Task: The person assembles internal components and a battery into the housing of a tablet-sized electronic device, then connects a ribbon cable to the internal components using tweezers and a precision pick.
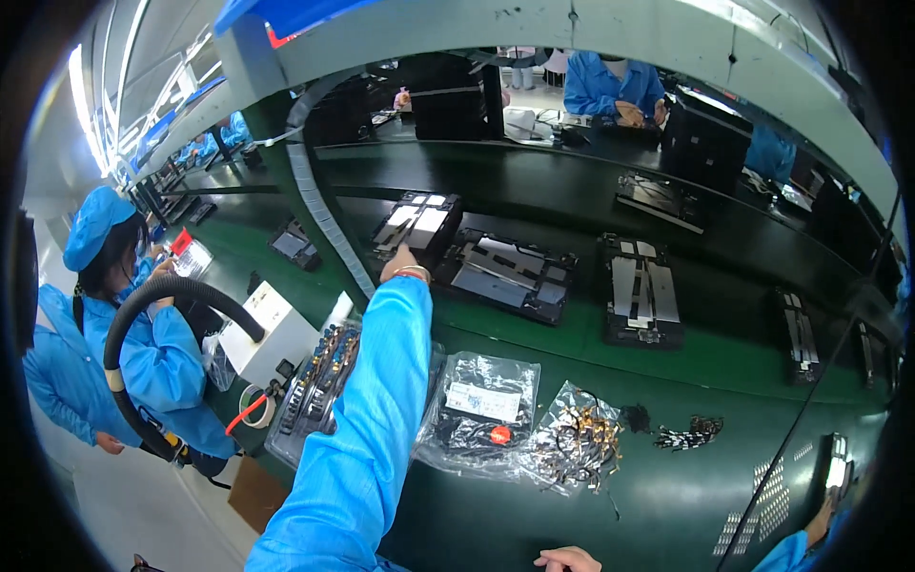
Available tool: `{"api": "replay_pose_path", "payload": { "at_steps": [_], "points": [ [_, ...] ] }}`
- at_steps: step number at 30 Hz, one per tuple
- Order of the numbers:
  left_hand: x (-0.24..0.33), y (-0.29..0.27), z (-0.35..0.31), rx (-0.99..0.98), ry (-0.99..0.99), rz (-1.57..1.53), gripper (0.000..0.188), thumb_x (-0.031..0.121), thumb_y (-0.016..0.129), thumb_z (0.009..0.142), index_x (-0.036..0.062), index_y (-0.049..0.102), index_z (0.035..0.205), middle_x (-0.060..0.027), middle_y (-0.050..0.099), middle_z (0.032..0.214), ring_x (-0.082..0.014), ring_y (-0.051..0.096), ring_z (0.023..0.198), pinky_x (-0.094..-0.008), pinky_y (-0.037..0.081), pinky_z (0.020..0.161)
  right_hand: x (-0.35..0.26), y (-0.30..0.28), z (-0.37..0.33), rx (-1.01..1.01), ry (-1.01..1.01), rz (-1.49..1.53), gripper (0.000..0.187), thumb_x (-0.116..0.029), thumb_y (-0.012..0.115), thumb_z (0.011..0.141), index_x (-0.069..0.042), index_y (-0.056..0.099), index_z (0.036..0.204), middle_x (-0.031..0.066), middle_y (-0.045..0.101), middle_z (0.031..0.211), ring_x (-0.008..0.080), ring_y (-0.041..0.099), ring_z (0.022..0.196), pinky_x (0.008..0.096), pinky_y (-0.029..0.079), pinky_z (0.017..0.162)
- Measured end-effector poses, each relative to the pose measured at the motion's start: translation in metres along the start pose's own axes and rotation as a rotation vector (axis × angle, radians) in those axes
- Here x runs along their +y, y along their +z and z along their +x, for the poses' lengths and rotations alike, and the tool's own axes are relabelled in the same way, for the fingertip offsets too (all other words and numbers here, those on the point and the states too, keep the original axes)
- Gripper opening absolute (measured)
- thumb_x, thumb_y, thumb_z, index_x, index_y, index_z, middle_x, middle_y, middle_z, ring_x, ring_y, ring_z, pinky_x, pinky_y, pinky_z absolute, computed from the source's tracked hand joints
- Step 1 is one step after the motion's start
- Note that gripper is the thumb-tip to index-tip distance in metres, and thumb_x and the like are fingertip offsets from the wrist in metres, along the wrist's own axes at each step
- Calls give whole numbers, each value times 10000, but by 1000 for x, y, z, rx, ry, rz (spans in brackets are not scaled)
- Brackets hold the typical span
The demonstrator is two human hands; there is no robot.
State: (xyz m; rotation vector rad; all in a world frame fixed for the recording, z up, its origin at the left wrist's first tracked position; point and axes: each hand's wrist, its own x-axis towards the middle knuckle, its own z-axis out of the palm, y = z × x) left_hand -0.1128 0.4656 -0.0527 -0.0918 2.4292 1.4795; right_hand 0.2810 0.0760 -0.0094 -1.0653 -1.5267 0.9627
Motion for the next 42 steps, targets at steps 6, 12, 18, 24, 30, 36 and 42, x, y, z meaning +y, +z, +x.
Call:
{"api": "replay_pose_path", "payload": {
  "at_steps": [6, 12, 18, 24, 30, 36, 42],
  "points": [
    [7, -15, 13, -120, -34, -324, 776, 400, 779, 627, -97, 478, 1142, -197, 560, 1130, -335, 568, 963, -356, 443, 867, 12, 0, 16, -112, -156, -38, 157, 45, 489, 796, 12, 611, 888, 120, 595, 664, 214, 581, 583, 278, 468, 556],
    [11, -21, -15, -275, -35, -644, 692, 245, 800, 602, -124, 463, 1081, -245, 563, 1044, -335, 585, 901, -403, 464, 790, 8, 5, 8, -92, -171, -67, 147, 53, 492, 794, 21, 607, 880, 120, 591, 651, 221, 573, 565, 285, 465, 549],
    [8, -123, -152, -1042, -60, -904, 377, 104, 707, 726, -36, 558, 1043, -123, 610, 998, -229, 607, 819, -357, 510, 709, 32, -4, -10, 416, 88, 467, 193, -100, 417, 902, -12, 531, 1030, 44, 530, 731, 49, 365, 491, 204, 312, 468],
    [-87, -313, -223, -1453, 61, -654, 335, 58, 646, 786, -27, 540, 1092, -80, 613, 1008, -166, 597, 878, -315, 500, 779, 7, -36, -10, 464, 307, 868, 387, -309, 384, 949, -79, 444, 1254, 34, 570, 892, 43, 254, 381, 196, 267, 409],
    [-194, -417, -217, -1410, 27, -430, 563, 79, 670, 783, -16, 367, 1248, -89, 540, 1140, -154, 531, 1012, -311, 441, 889, 41, -101, -34, -434, 105, 1221, 543, -480, 347, 918, -102, 430, 1298, 59, 597, 1046, 68, 234, 335, 203, 244, 364],
    [-239, -423, -213, -1379, 321, -280, 805, 191, 724, 751, -38, 221, 1337, -157, 419, 1263, -210, 435, 1144, -313, 358, 972, 8, -72, -75, 66, 307, 543, 475, -59, 505, 840, 39, 370, 1285, 139, 543, 1146, 191, 542, 1035, 286, 441, 875],
    [-287, -387, -200, -1192, 849, -57, 888, 258, 684, 754, -43, 130, 1379, -271, 250, 1364, -348, 256, 1288, -361, 243, 1049, 9, -56, -93, 328, 411, 314, 368, -88, 530, 865, -5, 482, 1220, 119, 534, 1157, 197, 506, 999, 300, 407, 850]
  ]
}}
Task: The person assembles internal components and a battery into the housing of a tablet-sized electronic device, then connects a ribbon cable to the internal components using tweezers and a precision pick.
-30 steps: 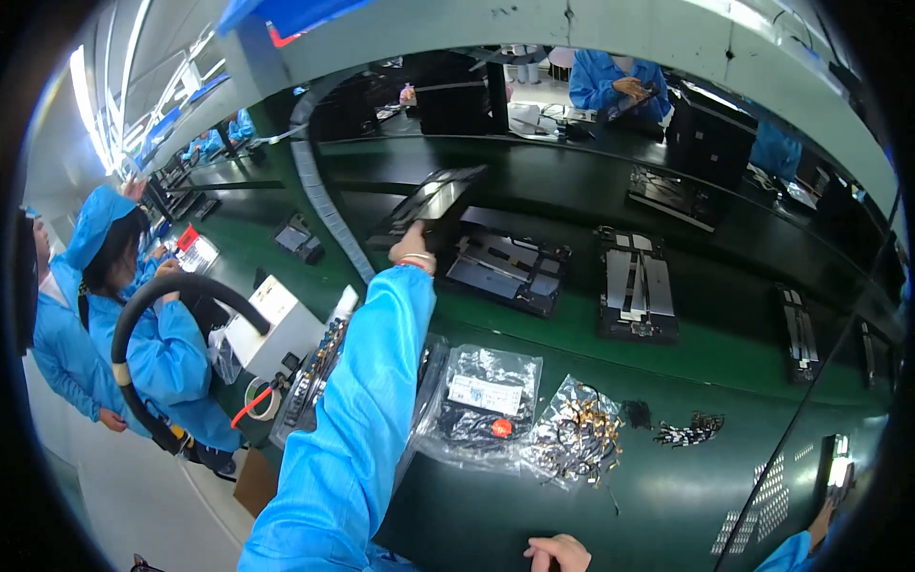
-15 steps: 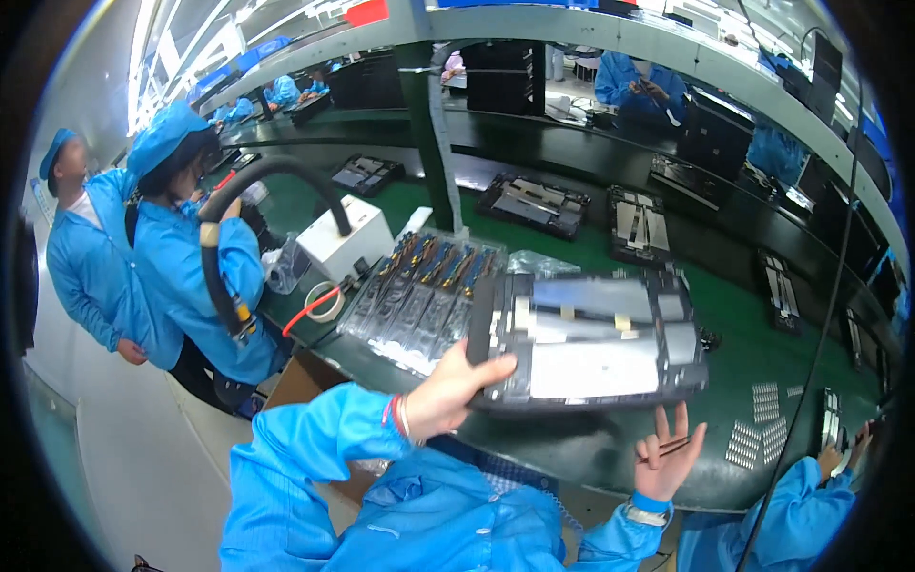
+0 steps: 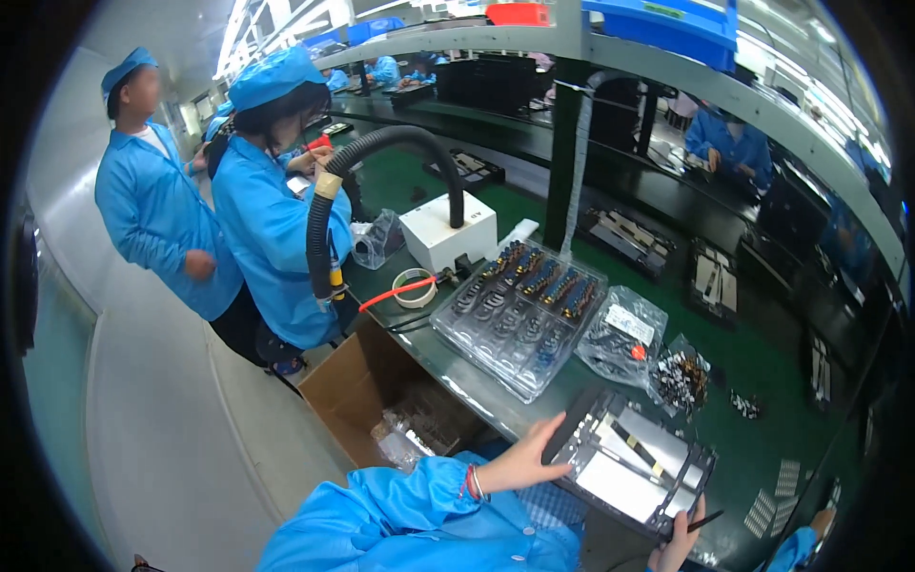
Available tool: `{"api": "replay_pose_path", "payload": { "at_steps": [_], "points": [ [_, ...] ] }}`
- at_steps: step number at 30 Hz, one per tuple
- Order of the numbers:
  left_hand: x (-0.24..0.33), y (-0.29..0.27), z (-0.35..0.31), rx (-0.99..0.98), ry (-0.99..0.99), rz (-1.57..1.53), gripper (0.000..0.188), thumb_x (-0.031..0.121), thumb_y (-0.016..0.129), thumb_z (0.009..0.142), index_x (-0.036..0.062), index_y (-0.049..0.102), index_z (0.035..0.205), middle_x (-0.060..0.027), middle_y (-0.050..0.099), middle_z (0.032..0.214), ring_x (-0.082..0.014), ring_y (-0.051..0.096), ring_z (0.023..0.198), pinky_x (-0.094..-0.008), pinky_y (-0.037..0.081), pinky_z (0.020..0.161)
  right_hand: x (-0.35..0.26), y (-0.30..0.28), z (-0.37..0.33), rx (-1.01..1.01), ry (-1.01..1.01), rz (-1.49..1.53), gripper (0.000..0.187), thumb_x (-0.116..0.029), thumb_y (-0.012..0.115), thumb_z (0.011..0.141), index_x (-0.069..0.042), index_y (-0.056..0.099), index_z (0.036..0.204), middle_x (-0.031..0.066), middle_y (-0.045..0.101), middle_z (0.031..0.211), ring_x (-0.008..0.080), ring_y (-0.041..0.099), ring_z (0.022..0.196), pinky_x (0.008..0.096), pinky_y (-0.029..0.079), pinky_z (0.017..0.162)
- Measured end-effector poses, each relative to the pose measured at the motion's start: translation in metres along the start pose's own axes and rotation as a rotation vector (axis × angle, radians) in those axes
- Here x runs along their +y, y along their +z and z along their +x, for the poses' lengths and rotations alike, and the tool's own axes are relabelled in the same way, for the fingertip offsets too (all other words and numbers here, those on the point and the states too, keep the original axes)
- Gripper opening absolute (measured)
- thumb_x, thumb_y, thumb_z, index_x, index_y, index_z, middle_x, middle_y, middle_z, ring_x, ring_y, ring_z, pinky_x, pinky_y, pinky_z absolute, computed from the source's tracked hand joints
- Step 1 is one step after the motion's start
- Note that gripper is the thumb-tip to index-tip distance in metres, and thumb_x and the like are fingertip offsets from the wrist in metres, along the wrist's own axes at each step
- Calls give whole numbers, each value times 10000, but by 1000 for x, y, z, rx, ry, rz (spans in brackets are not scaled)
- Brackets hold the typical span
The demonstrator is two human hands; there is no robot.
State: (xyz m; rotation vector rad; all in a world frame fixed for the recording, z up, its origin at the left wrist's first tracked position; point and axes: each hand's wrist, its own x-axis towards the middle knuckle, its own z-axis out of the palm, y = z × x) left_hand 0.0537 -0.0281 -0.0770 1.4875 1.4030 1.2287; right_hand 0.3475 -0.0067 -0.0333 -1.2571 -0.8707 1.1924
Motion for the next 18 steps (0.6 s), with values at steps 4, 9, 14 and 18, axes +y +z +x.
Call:
{"api": "replay_pose_path", "payload": {
  "at_steps": [4, 9, 14, 18],
  "points": [
    [6, 0, -4, -65, 60, 88, 925, 312, 679, 756, -77, 105, 1368, -291, 172, 1390, -386, 217, 1294, -386, 204, 1069, 5, -4, 4, -70, 71, -96, 485, -110, 540, 879, -11, 371, 1323, 124, 399, 1325, 225, 439, 1113, 324, 354, 933],
    [9, -11, -1, -6, 172, 401, 854, 250, 673, 743, -123, 175, 1327, -294, 182, 1385, -387, 261, 1269, -379, 247, 1052, 1, 22, 9, -129, -33, -535, 459, -109, 535, 886, 54, 386, 1289, 169, 431, 1309, 228, 435, 1163, 313, 331, 973],
    [16, -23, -5, -47, 184, 423, 823, 221, 674, 727, -126, 213, 1314, -273, 203, 1388, -368, 281, 1266, -371, 266, 1045, 14, 12, 14, -166, -236, -979, 488, -156, 621, 834, 61, 440, 1231, 199, 497, 1189, 254, 481, 1072, 325, 370, 920],
    [14, -35, -5, -111, 234, 420, 671, 151, 629, 766, -116, 297, 1285, -263, 277, 1361, -362, 292, 1268, -377, 272, 1044, -1, 18, 0, -376, -454, -1086, 485, -138, 628, 815, 36, 442, 1227, 164, 500, 1141, 256, 494, 1027, 340, 387, 893]
  ]
}}
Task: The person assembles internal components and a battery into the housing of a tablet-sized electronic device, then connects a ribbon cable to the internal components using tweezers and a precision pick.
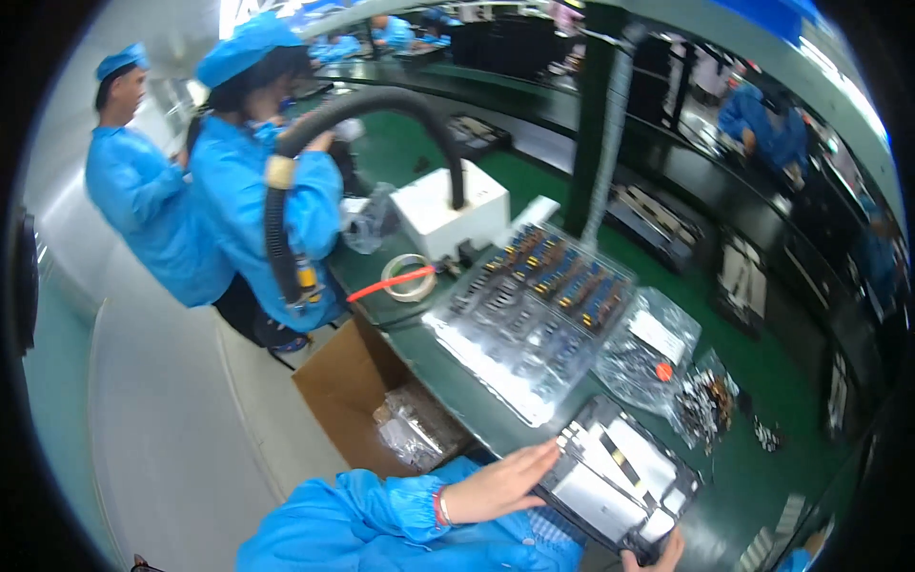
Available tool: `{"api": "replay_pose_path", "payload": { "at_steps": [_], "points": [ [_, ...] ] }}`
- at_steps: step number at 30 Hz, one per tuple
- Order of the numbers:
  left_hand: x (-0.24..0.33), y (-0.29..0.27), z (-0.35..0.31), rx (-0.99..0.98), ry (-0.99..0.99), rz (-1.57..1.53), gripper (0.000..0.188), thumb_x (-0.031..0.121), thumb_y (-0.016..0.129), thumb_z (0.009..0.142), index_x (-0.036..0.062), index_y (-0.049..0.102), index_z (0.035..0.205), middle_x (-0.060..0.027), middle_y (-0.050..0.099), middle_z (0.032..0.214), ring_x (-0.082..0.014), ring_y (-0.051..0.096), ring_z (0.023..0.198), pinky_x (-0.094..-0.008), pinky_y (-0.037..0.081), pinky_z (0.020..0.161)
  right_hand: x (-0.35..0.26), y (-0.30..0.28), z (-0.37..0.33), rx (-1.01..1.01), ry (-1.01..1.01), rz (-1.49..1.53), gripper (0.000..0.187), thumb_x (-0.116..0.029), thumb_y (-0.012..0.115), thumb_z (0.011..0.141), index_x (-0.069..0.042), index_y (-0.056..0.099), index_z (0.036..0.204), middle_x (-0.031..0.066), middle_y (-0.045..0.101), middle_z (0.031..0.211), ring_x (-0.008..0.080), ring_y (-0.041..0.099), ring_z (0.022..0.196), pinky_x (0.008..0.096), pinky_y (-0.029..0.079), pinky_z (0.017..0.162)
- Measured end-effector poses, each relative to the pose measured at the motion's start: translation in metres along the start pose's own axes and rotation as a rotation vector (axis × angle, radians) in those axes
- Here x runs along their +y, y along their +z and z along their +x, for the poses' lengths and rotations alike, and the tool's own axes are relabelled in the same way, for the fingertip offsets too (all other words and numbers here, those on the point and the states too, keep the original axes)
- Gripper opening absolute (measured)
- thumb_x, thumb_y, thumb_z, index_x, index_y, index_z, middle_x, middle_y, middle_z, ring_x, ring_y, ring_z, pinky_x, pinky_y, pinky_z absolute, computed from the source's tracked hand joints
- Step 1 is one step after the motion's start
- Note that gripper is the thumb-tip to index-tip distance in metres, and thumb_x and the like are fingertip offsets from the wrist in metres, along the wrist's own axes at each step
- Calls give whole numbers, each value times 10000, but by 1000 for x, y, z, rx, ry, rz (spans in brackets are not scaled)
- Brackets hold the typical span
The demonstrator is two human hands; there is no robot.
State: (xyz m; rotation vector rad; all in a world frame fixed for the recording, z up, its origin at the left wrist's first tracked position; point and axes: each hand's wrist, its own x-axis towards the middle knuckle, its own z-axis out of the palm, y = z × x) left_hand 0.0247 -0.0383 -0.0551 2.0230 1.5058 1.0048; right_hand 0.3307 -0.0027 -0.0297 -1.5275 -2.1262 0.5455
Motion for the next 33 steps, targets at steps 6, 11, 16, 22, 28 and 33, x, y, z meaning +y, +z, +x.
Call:
{"api": "replay_pose_path", "payload": {
  "at_steps": [6, 11, 16, 22, 28, 33],
  "points": [
    [-8, -17, 1, 39, -132, 90, 597, 133, 657, 770, -111, 381, 1239, -265, 362, 1306, -379, 380, 1212, -380, 347, 996, -3, 27, 14, 23, 25, 103, 905, -192, 826, 543, 41, 373, 1291, 170, 457, 1177, 281, 500, 1055, 341, 426, 886],
    [-1, -12, 6, 0, -142, 68, 629, 101, 649, 774, -88, 331, 1283, -293, 286, 1343, -431, 353, 1208, -407, 348, 975, -22, 20, 12, 63, 90, 16, 666, -73, 756, 624, 17, 474, 1221, 170, 477, 1208, 287, 535, 1014, 324, 440, 855],
    [15, -20, 3, -20, -119, 165, 674, 106, 668, 752, -46, 315, 1305, -299, 232, 1350, -478, 314, 1195, -471, 330, 969, -24, -4, 17, 436, 63, 153, 210, -151, 522, 855, 14, 601, 958, 132, 532, 1112, 178, 552, 853, 263, 431, 648],
    [5, 1, 3, -21, -83, 180, 616, 95, 662, 743, -43, 375, 1271, -329, 250, 1310, -491, 334, 1170, -480, 348, 953, -66, -10, 86, 56, 96, 753, 239, -189, 493, 905, -9, 571, 769, -2, 511, 728, 54, 405, 589, 196, 292, 500],
    [6, 1, -2, 6, -42, 173, 624, 73, 662, 724, -32, 382, 1272, -322, 272, 1301, -477, 382, 1140, -469, 374, 938, -72, 29, 157, -226, -13, 712, 234, -75, 618, 815, -13, 589, 1038, 56, 594, 953, 123, 568, 866, 231, 464, 767],
    [28, -15, 21, 22, -25, 307, 537, 148, 668, 721, -16, 471, 1193, -261, 396, 1248, -405, 429, 1121, -429, 410, 888, -59, 59, 188, -59, -264, 270, 189, -83, 641, 778, -33, 641, 960, 120, 630, 930, 204, 628, 822, 262, 493, 739]
  ]
}}
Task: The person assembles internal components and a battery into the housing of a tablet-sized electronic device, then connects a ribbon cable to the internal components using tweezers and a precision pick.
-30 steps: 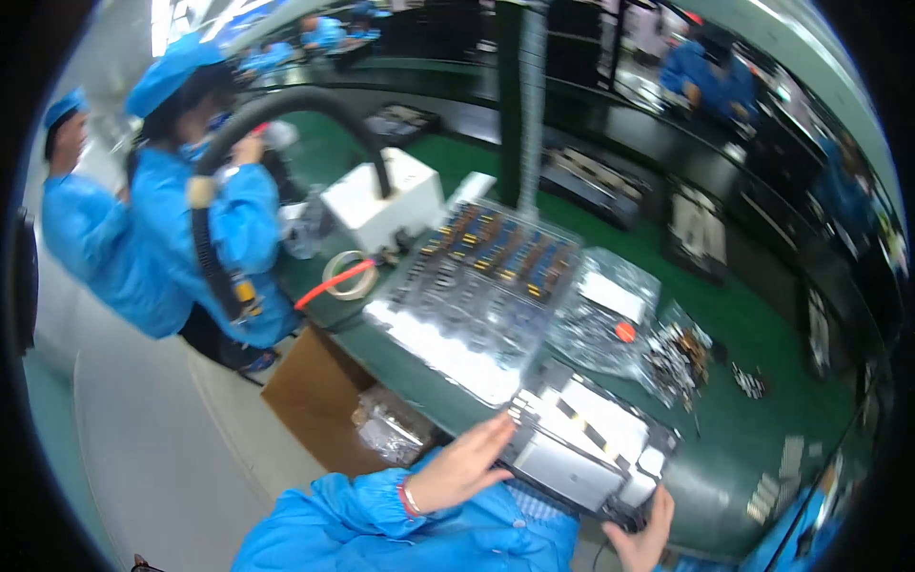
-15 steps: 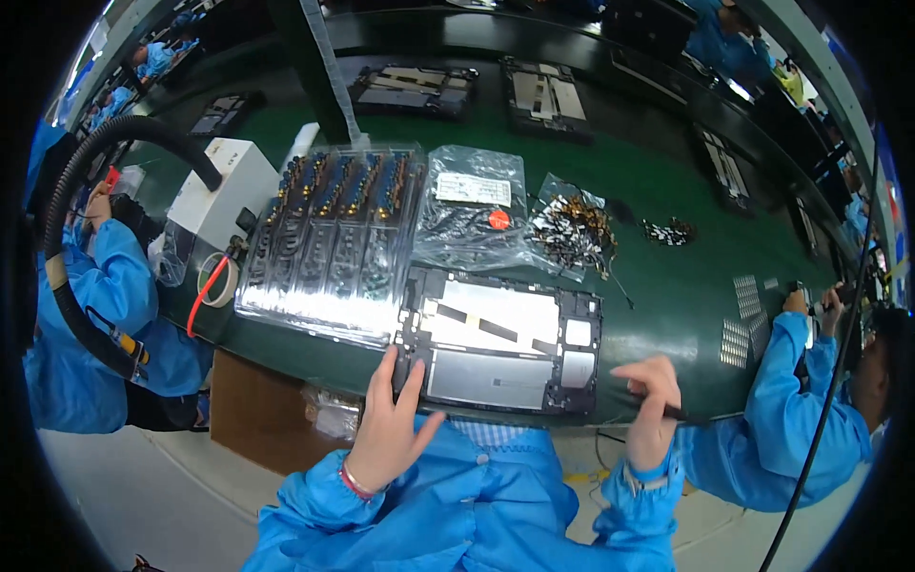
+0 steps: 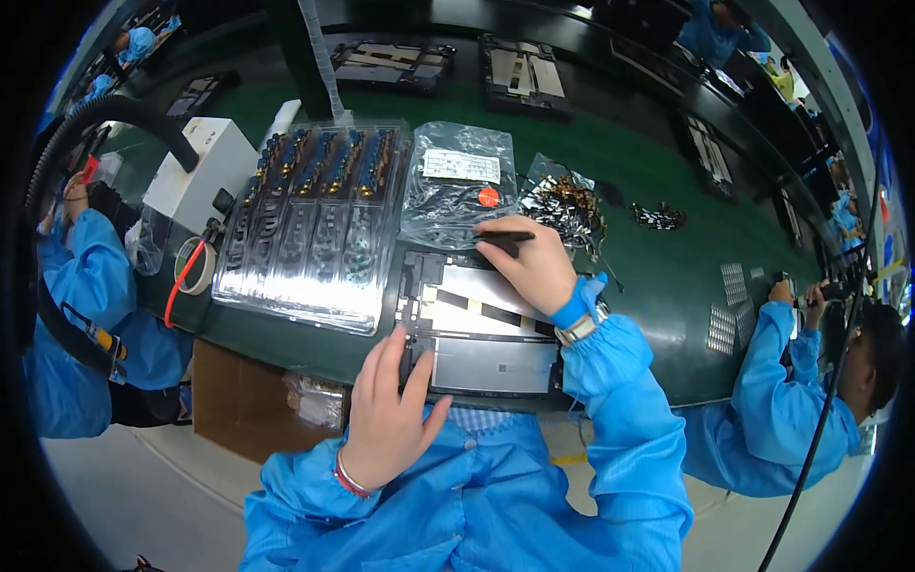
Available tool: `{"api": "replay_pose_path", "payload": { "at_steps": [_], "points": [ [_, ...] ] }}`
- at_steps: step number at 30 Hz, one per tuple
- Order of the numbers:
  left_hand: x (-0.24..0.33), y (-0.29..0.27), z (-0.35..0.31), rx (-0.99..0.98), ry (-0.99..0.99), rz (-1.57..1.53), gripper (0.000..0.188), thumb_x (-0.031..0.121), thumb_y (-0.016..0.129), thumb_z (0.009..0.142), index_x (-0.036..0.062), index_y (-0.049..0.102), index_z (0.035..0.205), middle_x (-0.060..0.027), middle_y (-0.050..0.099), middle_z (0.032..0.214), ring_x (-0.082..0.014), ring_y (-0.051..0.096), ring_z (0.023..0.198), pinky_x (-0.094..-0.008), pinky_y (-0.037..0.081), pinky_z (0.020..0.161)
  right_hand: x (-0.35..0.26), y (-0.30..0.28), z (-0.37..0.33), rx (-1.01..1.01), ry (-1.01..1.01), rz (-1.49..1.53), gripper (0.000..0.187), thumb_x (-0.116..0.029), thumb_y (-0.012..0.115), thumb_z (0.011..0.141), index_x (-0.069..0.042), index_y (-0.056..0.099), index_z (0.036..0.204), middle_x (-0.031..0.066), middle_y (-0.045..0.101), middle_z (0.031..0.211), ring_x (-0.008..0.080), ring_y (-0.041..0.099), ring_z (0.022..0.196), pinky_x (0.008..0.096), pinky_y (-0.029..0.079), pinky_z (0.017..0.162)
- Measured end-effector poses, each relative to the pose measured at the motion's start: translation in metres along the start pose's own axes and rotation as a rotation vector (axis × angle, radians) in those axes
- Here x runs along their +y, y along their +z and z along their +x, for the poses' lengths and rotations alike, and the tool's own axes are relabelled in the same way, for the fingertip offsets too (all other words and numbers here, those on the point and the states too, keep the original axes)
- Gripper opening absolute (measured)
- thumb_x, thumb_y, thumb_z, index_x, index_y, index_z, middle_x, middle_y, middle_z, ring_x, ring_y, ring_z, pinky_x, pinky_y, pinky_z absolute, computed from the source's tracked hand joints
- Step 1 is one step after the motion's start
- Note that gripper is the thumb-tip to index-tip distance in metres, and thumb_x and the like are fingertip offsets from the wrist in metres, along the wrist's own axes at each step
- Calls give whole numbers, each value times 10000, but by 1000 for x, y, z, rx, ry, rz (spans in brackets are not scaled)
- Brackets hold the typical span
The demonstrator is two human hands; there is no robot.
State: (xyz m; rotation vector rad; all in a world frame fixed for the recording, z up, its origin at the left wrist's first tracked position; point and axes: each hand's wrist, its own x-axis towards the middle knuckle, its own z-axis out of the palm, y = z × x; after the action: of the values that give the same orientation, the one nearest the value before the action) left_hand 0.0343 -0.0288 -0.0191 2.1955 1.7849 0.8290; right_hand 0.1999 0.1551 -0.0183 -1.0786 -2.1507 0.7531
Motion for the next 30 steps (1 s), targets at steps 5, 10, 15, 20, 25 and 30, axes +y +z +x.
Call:
{"api": "replay_pose_path", "payload": {
  "at_steps": [5, 10, 15, 20, 25, 30],
  "points": [
    [-12, 27, 84, 99, 103, -7, 448, 270, 640, 750, -1, 531, 1089, -170, 487, 1186, -308, 453, 1113, -418, 398, 868, 8, 16, -6, 99, 112, 40, 202, -72, 663, 763, -30, 648, 960, 111, 665, 873, 177, 654, 772, 262, 512, 688],
    [-32, 56, 104, 86, 86, 147, 461, 344, 608, 771, 24, 523, 1092, -103, 533, 1068, -261, 458, 1093, -458, 350, 903, 9, 18, -5, 174, 127, 147, 195, -45, 651, 770, -24, 644, 964, 114, 658, 897, 170, 646, 781, 246, 501, 691],
    [-32, 55, 105, 36, 82, 129, 463, 339, 611, 768, 29, 517, 1098, -102, 532, 1068, -257, 459, 1083, -449, 345, 908, 15, 13, 2, 152, 119, 37, 184, -63, 647, 776, -32, 646, 957, 107, 663, 877, 166, 646, 768, 251, 497, 677],
    [-33, 54, 103, 54, 82, 135, 460, 329, 615, 765, 32, 513, 1101, -98, 528, 1067, -253, 458, 1075, -448, 343, 910, 16, 10, 1, 109, 187, 77, 181, -103, 647, 783, -36, 650, 952, 107, 667, 841, 170, 651, 734, 260, 496, 647],
    [-32, 53, 103, 58, 89, 123, 465, 317, 617, 764, 30, 507, 1113, -98, 521, 1074, -253, 456, 1072, -449, 344, 912, 19, 13, 2, 105, 166, 56, 184, -91, 649, 780, -40, 653, 956, 101, 671, 826, 165, 651, 729, 253, 496, 645],
    [-30, 54, 105, 57, 103, 125, 464, 314, 618, 765, 32, 507, 1117, -99, 523, 1073, -253, 460, 1068, -447, 347, 910, 18, 9, -1, 108, 176, 85, 187, -54, 649, 775, -31, 651, 960, 95, 671, 838, 137, 640, 748, 245, 494, 671]
  ]
}}
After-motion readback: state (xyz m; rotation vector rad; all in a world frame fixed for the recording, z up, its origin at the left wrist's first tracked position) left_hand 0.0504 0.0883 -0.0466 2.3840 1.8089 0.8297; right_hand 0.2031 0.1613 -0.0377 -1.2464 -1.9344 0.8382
